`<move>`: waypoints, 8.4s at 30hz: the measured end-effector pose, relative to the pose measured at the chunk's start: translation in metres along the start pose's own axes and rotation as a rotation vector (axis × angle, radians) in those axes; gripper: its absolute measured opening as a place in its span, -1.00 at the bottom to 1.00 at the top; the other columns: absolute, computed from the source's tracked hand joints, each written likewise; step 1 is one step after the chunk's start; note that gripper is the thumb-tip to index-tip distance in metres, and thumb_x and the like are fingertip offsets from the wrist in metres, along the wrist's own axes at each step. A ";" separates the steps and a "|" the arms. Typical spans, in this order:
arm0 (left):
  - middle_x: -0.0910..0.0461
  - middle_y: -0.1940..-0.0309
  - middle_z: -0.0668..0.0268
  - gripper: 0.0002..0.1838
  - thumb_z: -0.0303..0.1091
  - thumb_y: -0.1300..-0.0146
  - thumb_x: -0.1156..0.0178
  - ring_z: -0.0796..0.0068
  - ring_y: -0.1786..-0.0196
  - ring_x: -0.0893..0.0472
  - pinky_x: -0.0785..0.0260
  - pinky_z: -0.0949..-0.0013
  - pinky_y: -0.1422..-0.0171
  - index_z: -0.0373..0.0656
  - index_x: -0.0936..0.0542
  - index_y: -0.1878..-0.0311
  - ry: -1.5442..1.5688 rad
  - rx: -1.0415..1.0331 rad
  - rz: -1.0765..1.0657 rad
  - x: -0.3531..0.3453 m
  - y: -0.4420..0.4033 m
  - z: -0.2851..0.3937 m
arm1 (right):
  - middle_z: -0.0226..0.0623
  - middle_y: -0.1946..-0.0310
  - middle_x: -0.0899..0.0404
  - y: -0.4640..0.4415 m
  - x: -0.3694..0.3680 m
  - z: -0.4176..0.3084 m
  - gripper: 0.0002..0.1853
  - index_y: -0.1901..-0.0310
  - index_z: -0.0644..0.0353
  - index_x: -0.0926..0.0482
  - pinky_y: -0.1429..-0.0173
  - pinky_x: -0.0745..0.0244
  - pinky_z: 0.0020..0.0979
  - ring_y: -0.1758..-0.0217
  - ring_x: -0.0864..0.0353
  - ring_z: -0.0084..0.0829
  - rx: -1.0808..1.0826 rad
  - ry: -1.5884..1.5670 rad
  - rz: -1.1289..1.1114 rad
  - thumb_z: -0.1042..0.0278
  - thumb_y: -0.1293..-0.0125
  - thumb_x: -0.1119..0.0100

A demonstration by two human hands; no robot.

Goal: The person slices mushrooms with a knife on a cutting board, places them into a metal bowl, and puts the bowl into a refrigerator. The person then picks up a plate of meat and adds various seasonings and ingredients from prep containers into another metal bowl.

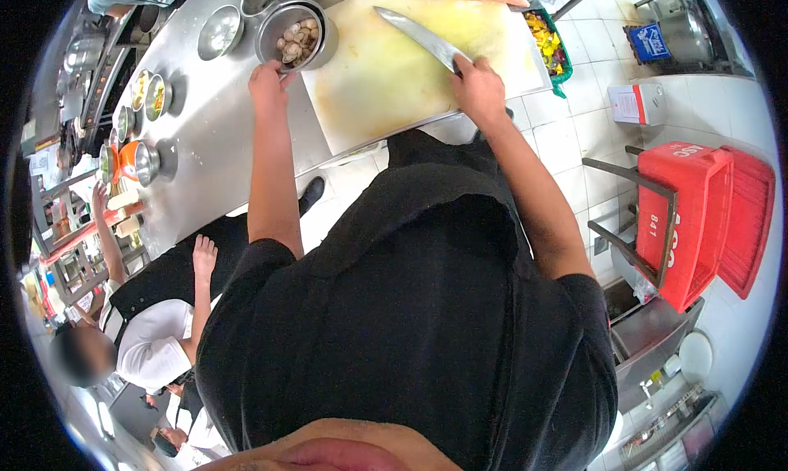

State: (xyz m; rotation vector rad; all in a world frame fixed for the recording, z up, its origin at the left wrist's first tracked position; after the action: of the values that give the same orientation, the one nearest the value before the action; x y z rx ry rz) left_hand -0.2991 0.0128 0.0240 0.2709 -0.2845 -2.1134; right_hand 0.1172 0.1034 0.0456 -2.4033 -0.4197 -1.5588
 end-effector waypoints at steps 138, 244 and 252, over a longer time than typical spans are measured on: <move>-0.60 0.09 0.21 -0.63 -0.04 -0.51 -0.04 0.36 0.11 -0.64 -0.59 0.29 0.19 -0.21 -0.51 0.00 -0.604 0.321 -1.221 -2.797 -0.206 -0.290 | -0.13 0.31 -0.54 -1.429 0.709 1.822 -0.43 0.38 0.22 -0.58 0.05 -0.52 -0.22 0.19 -0.61 -0.11 -0.893 -0.438 0.628 0.01 0.28 -0.73; -0.56 0.26 0.42 -0.74 -0.20 -0.61 0.08 0.68 0.24 -0.50 -0.34 0.56 0.11 -0.18 -0.47 -0.01 0.654 -0.962 0.022 -3.660 0.311 -0.099 | 0.14 0.06 -0.63 -2.399 0.958 2.626 -0.41 -0.35 0.31 -0.36 -0.07 -0.53 -0.12 0.07 -0.65 -0.02 0.290 -0.580 0.177 0.28 -0.31 -0.16; -0.29 0.30 0.53 -0.86 -0.31 -0.53 -0.08 0.78 0.34 -0.25 -0.11 0.60 0.29 -0.11 -0.44 -0.04 0.467 -0.957 -0.120 -3.746 0.312 -0.111 | 0.07 0.08 -0.64 -2.140 0.749 2.898 -0.44 -0.29 0.29 -0.42 -0.14 -0.51 -0.13 -0.04 -0.64 -0.05 0.340 0.051 -1.142 0.22 -0.31 -0.20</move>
State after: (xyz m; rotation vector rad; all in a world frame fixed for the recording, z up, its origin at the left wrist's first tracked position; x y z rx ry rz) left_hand 1.9401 3.0202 0.3172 0.1923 1.0112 -1.9883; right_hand 2.0681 3.2021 -0.3203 -1.8563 -2.0927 -1.6399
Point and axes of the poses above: each hand's wrist, its own y-axis away from the middle knuckle, its own x-axis out of the back of the hand, z = x × y, the point moved 5 cm from there along -y, towards the middle knuckle
